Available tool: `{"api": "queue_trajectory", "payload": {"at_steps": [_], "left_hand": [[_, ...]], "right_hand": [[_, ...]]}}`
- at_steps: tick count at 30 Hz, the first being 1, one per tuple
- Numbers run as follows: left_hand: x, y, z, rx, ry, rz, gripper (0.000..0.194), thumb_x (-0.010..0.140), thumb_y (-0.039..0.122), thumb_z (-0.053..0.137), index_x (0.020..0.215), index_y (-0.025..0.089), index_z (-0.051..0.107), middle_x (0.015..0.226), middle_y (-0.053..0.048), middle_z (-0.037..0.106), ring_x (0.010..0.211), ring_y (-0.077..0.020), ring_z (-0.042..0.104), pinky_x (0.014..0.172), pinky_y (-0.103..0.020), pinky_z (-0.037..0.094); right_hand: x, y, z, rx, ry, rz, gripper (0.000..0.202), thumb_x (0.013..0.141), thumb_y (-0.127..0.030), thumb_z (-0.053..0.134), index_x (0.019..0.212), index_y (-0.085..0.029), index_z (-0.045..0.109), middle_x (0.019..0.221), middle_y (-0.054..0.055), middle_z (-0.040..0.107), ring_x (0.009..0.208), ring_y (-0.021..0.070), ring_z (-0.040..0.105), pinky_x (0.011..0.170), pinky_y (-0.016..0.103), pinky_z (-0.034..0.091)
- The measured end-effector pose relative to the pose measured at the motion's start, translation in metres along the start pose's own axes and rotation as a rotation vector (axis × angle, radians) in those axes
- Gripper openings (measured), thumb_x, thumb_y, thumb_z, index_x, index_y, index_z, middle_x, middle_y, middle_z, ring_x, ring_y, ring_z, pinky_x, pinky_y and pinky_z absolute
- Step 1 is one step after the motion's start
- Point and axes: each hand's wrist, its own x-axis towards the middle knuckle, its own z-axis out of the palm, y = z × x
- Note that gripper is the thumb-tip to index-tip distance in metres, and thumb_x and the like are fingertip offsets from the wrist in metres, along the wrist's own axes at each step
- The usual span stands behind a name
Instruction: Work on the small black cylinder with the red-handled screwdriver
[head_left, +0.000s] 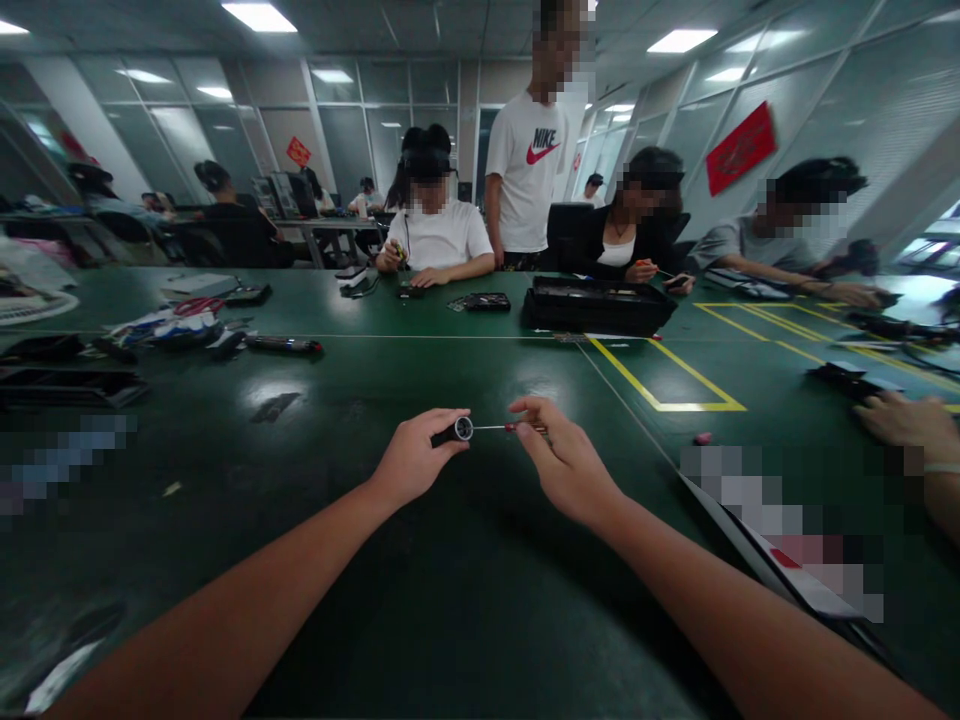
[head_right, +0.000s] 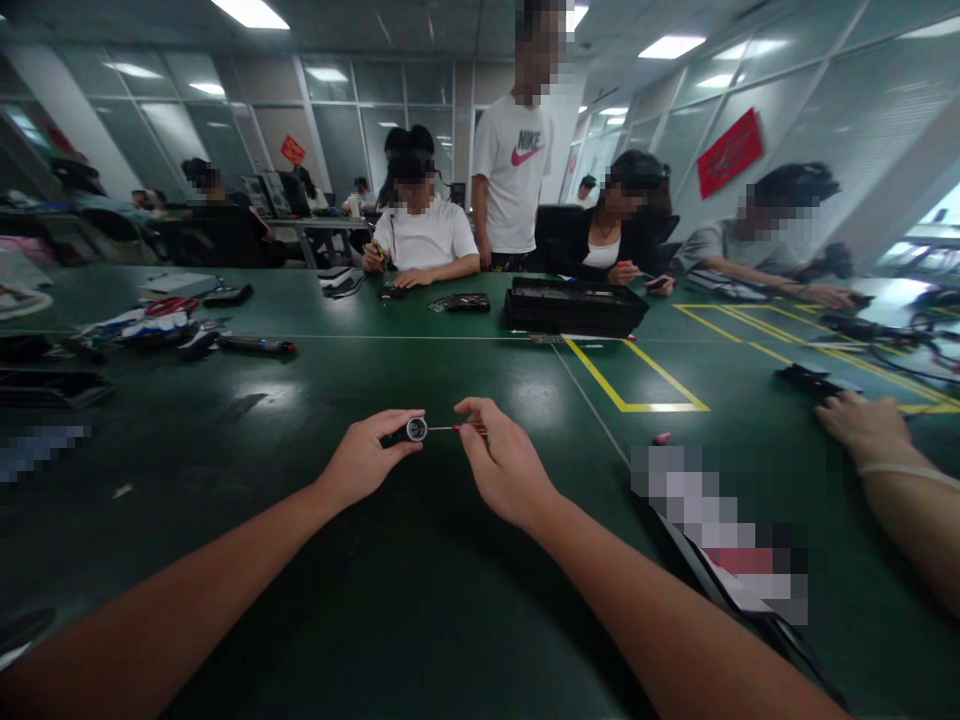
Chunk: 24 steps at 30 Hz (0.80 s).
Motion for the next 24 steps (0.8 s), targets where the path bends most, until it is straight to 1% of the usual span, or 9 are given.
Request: {"api": "queue_trajectory", "payload": {"at_steps": [3, 5, 7, 10, 15, 17, 20, 22, 24], "left_hand": [[-0.0007, 0.0014, -0.0008, 0.001, -0.008, -0.011, 0.04, 0.085, 0.016, 0.071, 0.125, 0.025, 0.068, 0.128, -0.004, 0.067, 0.122, -0.0221, 0.06, 0.112, -0.043, 0.044], [-0.0015, 0.0016, -0.0003, 0.008, -0.02, -0.01, 0.04, 0.086, 0.016, 0.071, 0.125, 0.025, 0.067, 0.128, -0.003, 0.067, 0.122, -0.0217, 0.06, 0.113, -0.043, 0.044], [-0.002, 0.001, 0.0009, 0.014, -0.029, 0.006, 0.041, 0.086, 0.016, 0.071, 0.125, 0.025, 0.068, 0.128, -0.003, 0.067, 0.121, -0.0216, 0.06, 0.112, -0.043, 0.044], [-0.0021, -0.0013, 0.0021, 0.015, -0.038, 0.016, 0.042, 0.086, 0.016, 0.071, 0.126, 0.025, 0.067, 0.128, -0.003, 0.067, 0.121, -0.0214, 0.06, 0.112, -0.043, 0.044], [-0.0003, -0.006, -0.0006, 0.025, 0.017, 0.015, 0.04, 0.085, 0.017, 0.071, 0.124, 0.024, 0.068, 0.127, -0.004, 0.068, 0.12, -0.0219, 0.061, 0.111, -0.043, 0.045], [0.0002, -0.007, -0.0015, 0.034, 0.024, 0.03, 0.038, 0.085, 0.017, 0.071, 0.123, 0.024, 0.069, 0.126, -0.005, 0.068, 0.119, -0.0221, 0.062, 0.111, -0.042, 0.045], [0.0004, -0.0069, -0.0014, 0.048, 0.009, 0.031, 0.039, 0.086, 0.017, 0.071, 0.124, 0.024, 0.068, 0.127, -0.004, 0.068, 0.121, -0.0214, 0.061, 0.111, -0.042, 0.044], [0.0004, -0.0065, -0.0009, 0.057, -0.007, 0.032, 0.039, 0.086, 0.017, 0.071, 0.125, 0.025, 0.067, 0.129, -0.003, 0.067, 0.122, -0.0211, 0.06, 0.111, -0.042, 0.044], [0.0008, -0.0062, -0.0009, 0.068, -0.013, 0.032, 0.039, 0.086, 0.017, 0.071, 0.124, 0.025, 0.068, 0.129, -0.003, 0.067, 0.121, -0.0212, 0.06, 0.111, -0.043, 0.044]], "right_hand": [[0.0021, 0.0021, -0.0001, -0.019, -0.009, 0.039, 0.033, 0.102, -0.04, 0.039, 0.106, -0.024, 0.068, 0.077, 0.002, 0.069, 0.07, 0.0197, 0.065, 0.064, 0.032, 0.044], [0.0036, 0.0034, 0.0001, -0.04, 0.011, 0.066, 0.037, 0.102, -0.044, 0.039, 0.1, -0.024, 0.071, 0.076, 0.002, 0.07, 0.068, 0.0196, 0.065, 0.062, 0.032, 0.043], [0.0039, 0.0039, 0.0008, -0.025, 0.022, 0.095, 0.033, 0.1, -0.043, 0.043, 0.11, -0.025, 0.069, 0.079, 0.002, 0.072, 0.063, 0.0185, 0.063, 0.058, 0.031, 0.042], [0.0018, 0.0029, 0.0016, 0.018, -0.012, 0.087, 0.032, 0.099, -0.038, 0.047, 0.124, -0.023, 0.059, 0.077, 0.001, 0.07, 0.056, 0.0174, 0.058, 0.054, 0.03, 0.04], [-0.0019, -0.0011, 0.0007, 0.044, -0.091, 0.005, 0.024, 0.098, -0.033, 0.049, 0.118, -0.023, 0.057, 0.087, 0.003, 0.069, 0.073, 0.0194, 0.063, 0.064, 0.032, 0.046], [-0.0017, -0.0022, 0.0006, 0.032, -0.112, 0.028, 0.025, 0.099, -0.038, 0.047, 0.116, -0.023, 0.059, 0.08, 0.002, 0.068, 0.068, 0.0192, 0.062, 0.061, 0.031, 0.044], [-0.0007, -0.0024, 0.0017, -0.002, -0.066, 0.073, 0.032, 0.102, -0.043, 0.04, 0.111, -0.023, 0.063, 0.074, 0.001, 0.066, 0.06, 0.0179, 0.058, 0.057, 0.031, 0.04], [-0.0005, -0.0011, 0.0031, -0.005, -0.035, 0.078, 0.031, 0.103, -0.04, 0.038, 0.114, -0.023, 0.061, 0.078, 0.001, 0.067, 0.058, 0.0171, 0.057, 0.057, 0.031, 0.039], [-0.0014, 0.0015, 0.0048, 0.016, -0.033, 0.061, 0.028, 0.101, -0.036, 0.04, 0.122, -0.022, 0.054, 0.08, 0.002, 0.067, 0.061, 0.0175, 0.058, 0.058, 0.031, 0.041]]}}
